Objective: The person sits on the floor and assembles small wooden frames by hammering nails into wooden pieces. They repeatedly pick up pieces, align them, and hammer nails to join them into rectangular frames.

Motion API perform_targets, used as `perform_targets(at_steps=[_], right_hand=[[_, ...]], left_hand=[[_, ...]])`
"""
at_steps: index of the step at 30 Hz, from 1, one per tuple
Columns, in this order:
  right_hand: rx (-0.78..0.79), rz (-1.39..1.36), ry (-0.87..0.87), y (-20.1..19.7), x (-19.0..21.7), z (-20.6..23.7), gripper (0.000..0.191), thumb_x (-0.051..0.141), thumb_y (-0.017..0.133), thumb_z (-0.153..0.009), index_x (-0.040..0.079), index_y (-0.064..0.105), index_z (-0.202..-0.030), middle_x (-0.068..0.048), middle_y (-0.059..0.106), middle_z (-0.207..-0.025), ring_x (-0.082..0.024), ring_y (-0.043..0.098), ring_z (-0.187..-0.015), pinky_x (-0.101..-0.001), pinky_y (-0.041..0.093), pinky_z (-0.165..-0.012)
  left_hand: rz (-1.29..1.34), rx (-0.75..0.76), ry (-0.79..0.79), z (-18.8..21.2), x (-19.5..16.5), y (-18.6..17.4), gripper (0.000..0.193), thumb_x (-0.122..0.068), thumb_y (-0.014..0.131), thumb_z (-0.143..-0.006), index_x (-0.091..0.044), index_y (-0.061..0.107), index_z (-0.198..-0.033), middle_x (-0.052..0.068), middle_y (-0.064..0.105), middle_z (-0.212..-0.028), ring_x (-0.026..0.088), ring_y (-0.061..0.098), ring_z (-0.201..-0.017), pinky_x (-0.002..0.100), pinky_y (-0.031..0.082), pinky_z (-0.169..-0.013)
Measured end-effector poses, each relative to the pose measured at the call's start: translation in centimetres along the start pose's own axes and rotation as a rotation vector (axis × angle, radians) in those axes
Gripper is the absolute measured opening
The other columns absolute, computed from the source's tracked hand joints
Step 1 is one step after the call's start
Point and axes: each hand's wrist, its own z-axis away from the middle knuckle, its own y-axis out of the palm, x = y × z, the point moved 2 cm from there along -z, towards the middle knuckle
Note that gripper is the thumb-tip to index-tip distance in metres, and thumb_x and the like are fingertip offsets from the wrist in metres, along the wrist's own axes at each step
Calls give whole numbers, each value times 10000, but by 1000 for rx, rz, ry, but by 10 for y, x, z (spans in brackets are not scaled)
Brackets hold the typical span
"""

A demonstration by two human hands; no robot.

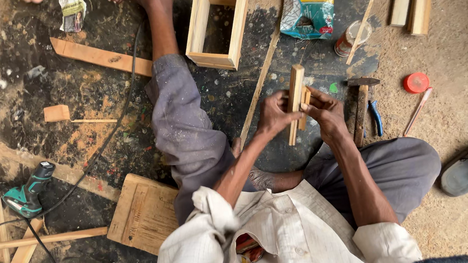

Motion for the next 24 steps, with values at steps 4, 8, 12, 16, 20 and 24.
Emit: perform_targets(at_steps=[4,8,12,16,20,24], right_hand=[[-31,-102,42,7,-1,0,438,-73,647,-884,40,660,-1307,-91,731,-1282,-178,732,-1150,-364,554,-991],[-79,-67,122,9,-8,11,370,-14,666,-946,29,671,-1314,-142,735,-1192,-183,726,-1059,-315,599,-907],[-118,12,118,12,-12,16,368,55,722,-946,18,684,-1310,-126,743,-1135,-162,703,-997,-285,581,-832],[-84,93,67,11,-15,16,434,131,756,-912,19,664,-1321,-96,759,-1117,-146,712,-1031,-269,574,-846],[-68,19,38,8,-22,15,439,130,775,-910,-25,669,-1307,-98,725,-1089,-165,709,-1038,-299,568,-839],[-69,55,32,7,-30,11,410,151,795,-916,-31,693,-1268,-115,717,-1080,-176,652,-939,-359,561,-841]], left_hand=[[-119,-58,18,-31,0,-18,614,-158,939,-566,14,704,-1107,166,782,-997,252,760,-813,397,658,-727],[-419,-94,28,-70,-4,-46,634,-57,852,-580,45,637,-1167,222,744,-976,254,761,-713,362,642,-601],[-838,-79,50,-95,-12,-56,563,40,807,-637,114,586,-1149,283,695,-853,312,723,-631,340,591,-454],[-1040,-54,73,-101,-17,-53,473,92,749,-736,97,575,-1176,287,695,-879,345,728,-743,366,610,-570],[-1118,-57,146,-96,-14,-51,611,84,769,-721,78,547,-1290,317,675,-1007,399,675,-923,454,598,-694],[-1122,-29,188,-90,-10,-56,743,59,775,-710,100,500,-1399,323,658,-1113,377,655,-967,436,586,-793]])
